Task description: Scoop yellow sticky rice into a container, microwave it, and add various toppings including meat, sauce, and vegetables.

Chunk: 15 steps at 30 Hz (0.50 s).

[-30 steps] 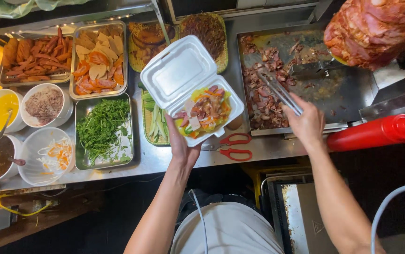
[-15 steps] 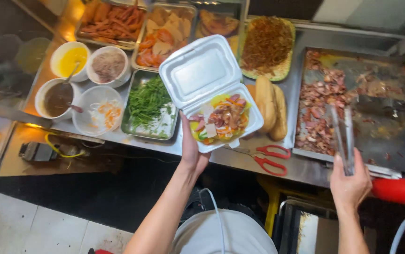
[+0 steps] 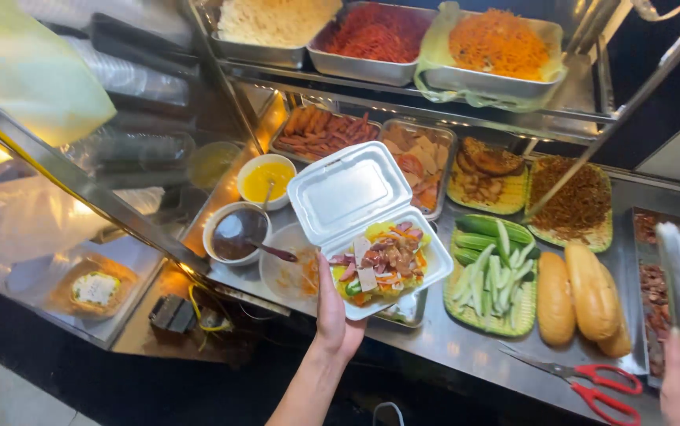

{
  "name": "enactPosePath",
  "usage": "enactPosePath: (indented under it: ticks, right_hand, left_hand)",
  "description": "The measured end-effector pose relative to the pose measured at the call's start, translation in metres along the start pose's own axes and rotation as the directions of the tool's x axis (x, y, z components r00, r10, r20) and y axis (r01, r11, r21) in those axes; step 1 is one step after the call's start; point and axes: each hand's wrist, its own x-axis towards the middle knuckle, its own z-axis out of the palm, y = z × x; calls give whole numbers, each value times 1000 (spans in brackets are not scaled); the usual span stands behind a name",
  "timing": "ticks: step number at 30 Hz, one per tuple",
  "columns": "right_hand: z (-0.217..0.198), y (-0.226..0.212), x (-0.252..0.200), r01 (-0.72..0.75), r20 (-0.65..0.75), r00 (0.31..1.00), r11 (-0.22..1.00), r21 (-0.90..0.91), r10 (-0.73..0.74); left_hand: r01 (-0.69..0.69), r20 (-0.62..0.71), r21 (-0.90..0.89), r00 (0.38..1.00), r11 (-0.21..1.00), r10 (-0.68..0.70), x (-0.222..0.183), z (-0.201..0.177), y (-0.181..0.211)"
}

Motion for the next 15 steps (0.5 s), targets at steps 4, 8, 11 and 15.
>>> enactPosePath:
  ticks: [4, 8, 11, 15]
  right_hand:
    - [97, -347, 45, 43, 50, 998, 997, 57, -46]
    - [189, -531, 105, 405, 186, 895, 913, 39, -405]
    - [276, -583, 161, 616, 207, 783, 777, -130, -587]
    - [363, -617, 216, 623, 248, 780, 747, -232, -574]
  left_hand:
    - [-31, 42, -43, 999, 999, 32, 14, -34, 76]
    - [-89, -8, -5, 996, 996, 89, 25, -52, 132]
    - [-88, 52, -44, 995, 995, 90, 34, -65, 156]
    - [-74, 55, -84, 995, 994, 79, 44, -73, 176]
